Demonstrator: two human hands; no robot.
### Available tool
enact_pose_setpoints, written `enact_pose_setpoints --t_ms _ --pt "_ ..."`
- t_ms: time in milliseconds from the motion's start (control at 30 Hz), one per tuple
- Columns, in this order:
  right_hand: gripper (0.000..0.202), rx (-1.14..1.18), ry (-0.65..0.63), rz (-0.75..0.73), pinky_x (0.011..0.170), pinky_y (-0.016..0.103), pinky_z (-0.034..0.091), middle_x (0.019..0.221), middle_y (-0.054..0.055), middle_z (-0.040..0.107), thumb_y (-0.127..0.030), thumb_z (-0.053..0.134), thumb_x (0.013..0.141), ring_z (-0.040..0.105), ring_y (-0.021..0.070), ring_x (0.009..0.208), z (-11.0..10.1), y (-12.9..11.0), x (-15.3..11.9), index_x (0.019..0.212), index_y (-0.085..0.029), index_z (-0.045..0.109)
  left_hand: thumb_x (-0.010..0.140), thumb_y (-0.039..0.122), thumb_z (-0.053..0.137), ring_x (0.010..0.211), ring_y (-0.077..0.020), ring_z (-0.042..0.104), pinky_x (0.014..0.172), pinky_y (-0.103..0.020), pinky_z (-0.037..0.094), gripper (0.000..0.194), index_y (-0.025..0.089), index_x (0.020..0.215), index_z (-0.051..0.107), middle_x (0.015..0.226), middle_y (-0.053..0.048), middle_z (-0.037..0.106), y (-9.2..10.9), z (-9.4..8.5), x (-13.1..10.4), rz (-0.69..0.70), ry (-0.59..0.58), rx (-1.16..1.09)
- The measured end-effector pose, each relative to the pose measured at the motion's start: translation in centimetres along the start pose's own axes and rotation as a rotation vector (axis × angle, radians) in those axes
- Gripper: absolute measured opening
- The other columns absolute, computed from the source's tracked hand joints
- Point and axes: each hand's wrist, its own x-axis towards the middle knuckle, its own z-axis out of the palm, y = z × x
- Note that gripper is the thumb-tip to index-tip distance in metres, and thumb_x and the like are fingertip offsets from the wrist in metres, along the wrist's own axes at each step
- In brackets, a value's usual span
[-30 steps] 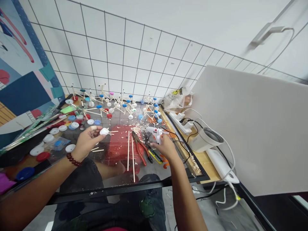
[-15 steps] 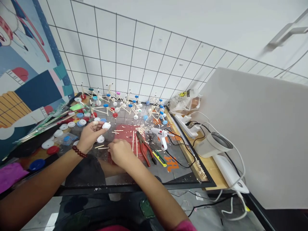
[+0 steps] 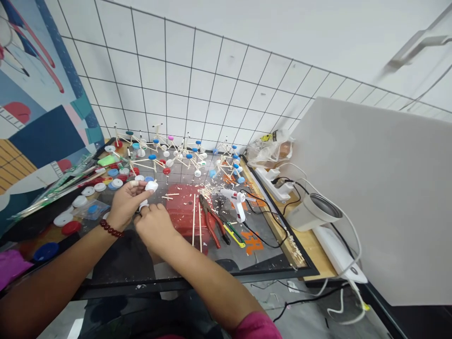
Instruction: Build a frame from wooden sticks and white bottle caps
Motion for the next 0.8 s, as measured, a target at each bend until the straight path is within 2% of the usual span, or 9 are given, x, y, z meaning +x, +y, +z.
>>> enact_pose_setpoints --t_ms 133,267,367,467,500,600,667,800 --pt "0.015 -0.019 -0.018 0.002 0.07 0.038 0.042 0.088 0.013 0.065 -0.016 0.052 0.092 0.059 0.0257 0.084 0.5 -1.4 -1.6 0.089 -0.011 0.066 0.051 0.027 0.084 0.073 -0.014 0.059 0.071 -0.027 0.046 0.043 0.014 0.086 0.064 0.08 -0.001 0.066 -0.2 0.0 0.1 0.013 -0.004 -0.028" --pt "0.012 -0.028 -0.021 -0.009 0.069 0.036 0.042 0.088 0.012 0.064 -0.015 0.056 0.089 0.06 0.0243 0.081 0.8 -1.9 -3.9 0.092 -0.01 0.067 0.051 0.027 0.084 0.073 -0.0137 0.059 0.073 -0.028 0.046 0.042 0.014 0.086 0.064 0.081 -0.002 0.066 -0.2 0.0 0.0 0.015 0.0 -0.037" --pt "0.012 0.02 -0.089 0.066 0.071 0.034 0.043 0.088 0.009 0.066 -0.019 0.057 0.089 0.062 0.0229 0.083 0.0 0.5 -4.5 0.092 -0.014 0.068 0.053 0.029 0.084 0.072 -0.0133 0.058 0.072 -0.028 0.046 0.042 0.014 0.087 0.064 0.081 -0.002 0.066 0.0 0.1 -0.1 0.014 0.005 -0.037" --pt "0.021 -0.009 -0.181 0.31 0.071 0.031 0.043 0.091 0.011 0.069 -0.01 0.052 0.089 0.065 0.022 0.086 -1.1 4.9 -3.3 0.096 -0.015 0.071 0.053 0.03 0.083 0.071 -0.0131 0.057 0.071 -0.028 0.045 0.041 0.014 0.086 0.064 0.08 -0.002 0.066 0.2 0.2 -0.2 0.027 0.009 -0.021" --pt "0.024 -0.016 -0.169 0.403 0.071 0.03 0.043 0.095 0.012 0.069 -0.009 0.05 0.089 0.066 0.0219 0.087 -1.3 6.3 -2.7 0.097 -0.015 0.072 0.053 0.03 0.083 0.072 -0.0132 0.057 0.071 -0.028 0.045 0.041 0.014 0.086 0.065 0.08 -0.002 0.066 0.2 0.2 -0.2 0.028 0.008 -0.015" --pt "0.027 -0.021 -0.148 0.459 0.071 0.03 0.044 0.1 0.013 0.07 -0.014 0.046 0.093 0.067 0.0229 0.089 -1.3 9.3 -0.8 0.1 -0.017 0.072 0.053 0.03 0.083 0.072 -0.0134 0.056 0.071 -0.028 0.045 0.04 0.014 0.085 0.065 0.079 -0.002 0.065 0.2 0.2 -0.2 0.022 0.012 -0.005" --pt "0.028 -0.007 -0.139 0.447 0.071 0.029 0.044 0.1 0.011 0.071 -0.018 0.046 0.094 0.067 0.0222 0.091 -0.9 9.9 0.0 0.103 -0.02 0.072 0.053 0.03 0.083 0.071 -0.0131 0.056 0.07 -0.028 0.044 0.04 0.014 0.085 0.066 0.078 -0.001 0.065 0.2 0.1 -0.2 0.018 0.016 -0.005" --pt "0.027 0.03 -0.143 0.428 0.075 0.028 0.045 0.102 0.011 0.071 -0.019 0.048 0.094 0.067 0.0221 0.095 0.3 9.2 0.8 0.104 -0.021 0.073 0.053 0.029 0.083 0.067 -0.0124 0.055 0.067 -0.027 0.044 0.037 0.015 0.083 0.066 0.073 0.0 0.064 0.3 0.2 -0.2 0.031 0.008 -0.013"
